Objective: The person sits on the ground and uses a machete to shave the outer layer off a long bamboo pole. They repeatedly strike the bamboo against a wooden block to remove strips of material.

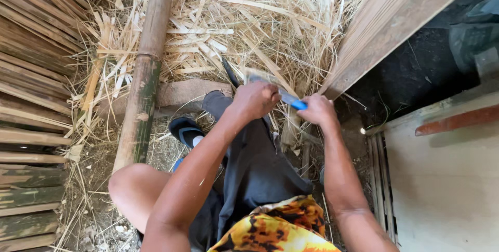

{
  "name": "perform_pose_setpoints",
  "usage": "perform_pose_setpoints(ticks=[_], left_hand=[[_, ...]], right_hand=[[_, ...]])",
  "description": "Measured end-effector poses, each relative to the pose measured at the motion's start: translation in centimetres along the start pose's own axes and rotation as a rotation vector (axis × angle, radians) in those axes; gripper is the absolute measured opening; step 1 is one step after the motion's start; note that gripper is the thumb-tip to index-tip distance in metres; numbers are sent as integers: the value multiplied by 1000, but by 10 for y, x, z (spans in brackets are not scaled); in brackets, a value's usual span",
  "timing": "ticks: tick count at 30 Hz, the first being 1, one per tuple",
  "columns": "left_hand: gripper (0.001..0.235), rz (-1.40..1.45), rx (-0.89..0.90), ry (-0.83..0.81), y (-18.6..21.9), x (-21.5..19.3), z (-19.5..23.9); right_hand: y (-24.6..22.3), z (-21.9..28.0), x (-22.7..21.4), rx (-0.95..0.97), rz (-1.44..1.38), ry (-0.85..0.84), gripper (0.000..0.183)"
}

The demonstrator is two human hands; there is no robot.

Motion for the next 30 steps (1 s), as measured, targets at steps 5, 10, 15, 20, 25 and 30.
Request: perform_pose_setpoints(ticks=[5,10,15,20,25,30], left_hand=[[27,-179,-71,-267,21,-28,28],[16,-357,-81,-348,8,1,36],[14,-393,-8,-67,8,41,43],[10,-43,231,-281,84,51,79],[15,260,394,-356,110,56,104],[22,400,370,-181,159,109,84]], right_hand=[[-7,43,-34,-162,-272,169,32],[-36,35,-48,-547,-696,184,25],[-78,34,-56,-591,-625,265,33],[-108,41,-57,-892,-793,272,29],[-138,72,-91,-851,-780,184,30],[-173,91,-98,-920,-413,251,38]])
Point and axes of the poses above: each hand's wrist, its own z-axis away from the middle knuckle, its own x-axis out of the palm, y = z × x, the point moved 1 cm from there along -z, towards the middle knuckle, and after that the axes turned 7 degrees about -y, right-handed, at the moved point
